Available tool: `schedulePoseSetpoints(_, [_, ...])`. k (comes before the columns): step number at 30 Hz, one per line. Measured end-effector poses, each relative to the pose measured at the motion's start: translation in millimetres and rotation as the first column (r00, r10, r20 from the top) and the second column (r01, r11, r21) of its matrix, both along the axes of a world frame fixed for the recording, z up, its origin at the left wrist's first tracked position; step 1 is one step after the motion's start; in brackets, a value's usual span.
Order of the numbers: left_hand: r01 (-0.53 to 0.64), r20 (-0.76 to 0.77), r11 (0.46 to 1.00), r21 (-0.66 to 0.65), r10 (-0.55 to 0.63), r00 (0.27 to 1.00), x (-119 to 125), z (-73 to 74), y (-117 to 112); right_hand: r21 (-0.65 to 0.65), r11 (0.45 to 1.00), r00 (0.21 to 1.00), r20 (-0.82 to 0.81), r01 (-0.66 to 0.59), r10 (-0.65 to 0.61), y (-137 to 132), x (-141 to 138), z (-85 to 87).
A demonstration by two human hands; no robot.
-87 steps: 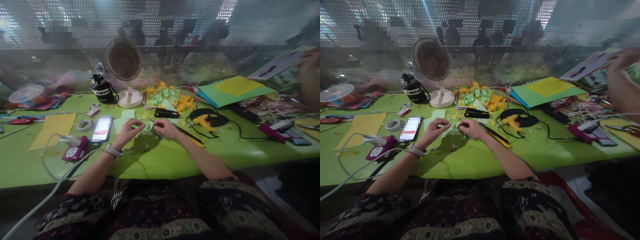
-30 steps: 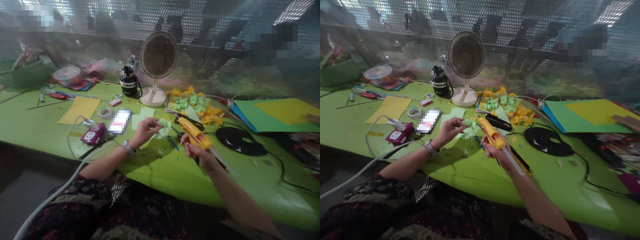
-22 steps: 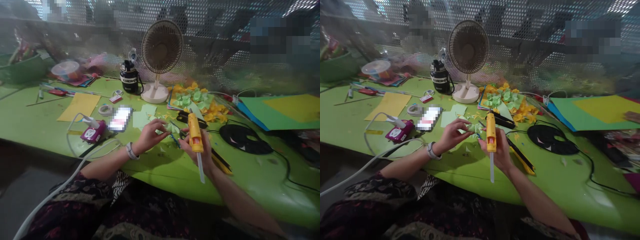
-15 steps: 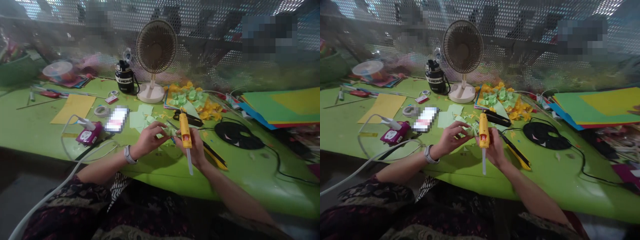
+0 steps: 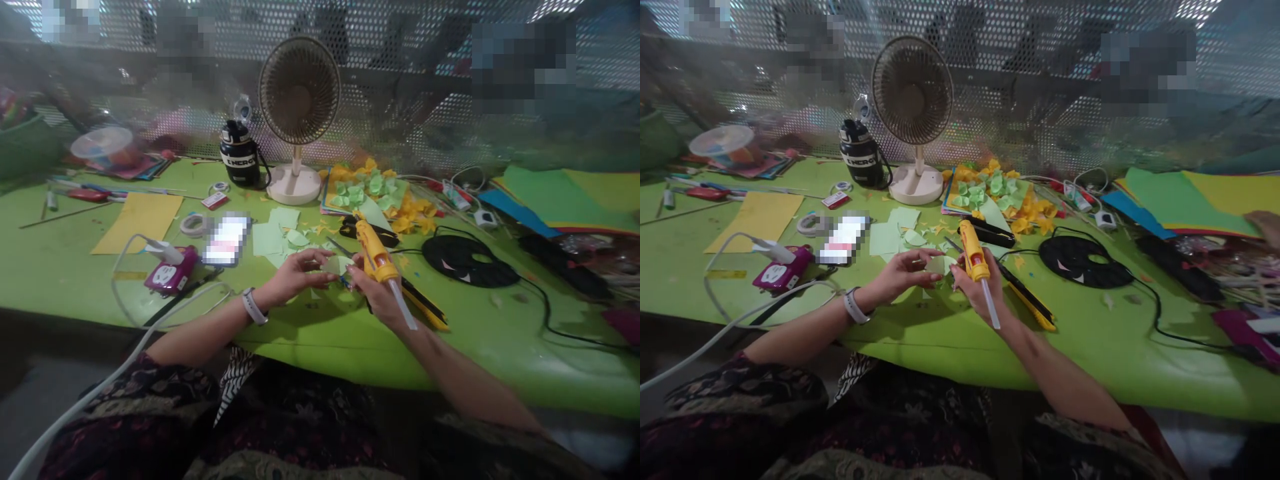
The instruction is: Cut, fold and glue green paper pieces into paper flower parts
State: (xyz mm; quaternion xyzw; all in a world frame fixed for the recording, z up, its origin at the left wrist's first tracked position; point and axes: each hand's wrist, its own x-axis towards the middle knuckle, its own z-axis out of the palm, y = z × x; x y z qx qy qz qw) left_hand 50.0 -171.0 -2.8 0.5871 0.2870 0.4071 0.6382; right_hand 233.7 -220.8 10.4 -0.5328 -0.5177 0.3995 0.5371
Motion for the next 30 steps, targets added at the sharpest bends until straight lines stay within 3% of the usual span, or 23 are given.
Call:
schedulePoseSetpoints(3, [0.133,0.08,0.951,-0.279,-0.115,0.99,1.5,-1.5,-2.5,-0.02,1.0,1.0,-0.01,-0.002,0.002,-0.4,-0.1,-2.2])
schedulePoseSetpoints(6, [0.176,0.126,0.923,-0.341,-0.141,0.982,2.2,-3.4,-3.4,0.017,1.0,1.0,-0.016,-0.003,0.003,1.0,-0.1,-5.4])
schedulePoseSetpoints(9, [0.118,0.11,0.972,-0.205,-0.096,0.989,1.9,-7.3,-0.1,0.073,0.997,1.0,0.008,-0.004,0.003,3.5,0.9,-7.3])
schedulePoseSetpoints(12, [-0.047,0.018,0.996,0.074,0.046,0.999,-0.4,-9.7,6.6,0.177,0.984,0.997,0.072,-0.026,0.014,4.0,4.9,-8.6])
schedulePoseSetpoints(15, [-0.226,-0.053,0.908,0.354,0.261,0.964,-4.3,-8.1,14.0,0.308,0.95,0.988,0.157,-0.043,-0.006,-0.1,9.9,-11.2])
schedulePoseSetpoints(18, [-0.314,-0.047,0.777,0.546,0.403,0.914,-7.5,-5.7,19.8,0.298,0.94,0.956,0.284,-0.167,0.08,-6.3,11.5,-14.6])
schedulePoseSetpoints(20, [-0.337,-0.027,0.714,0.613,0.446,0.895,-8.4,-5.4,22.1,0.227,0.946,0.933,0.328,-0.23,0.148,-9.2,9.8,-16.8])
schedulePoseSetpoints(22, [-0.345,-0.016,0.686,0.64,0.461,0.888,-8.6,-5.7,22.9,0.178,0.957,0.93,0.331,-0.23,0.162,-10.0,7.2,-18.8])
schedulePoseSetpoints(30, [-0.34,0.005,0.681,0.649,0.443,0.896,-7.3,-6.5,19.7,0.152,0.965,0.915,0.378,-0.215,0.144,-5.7,7.9,-25.4])
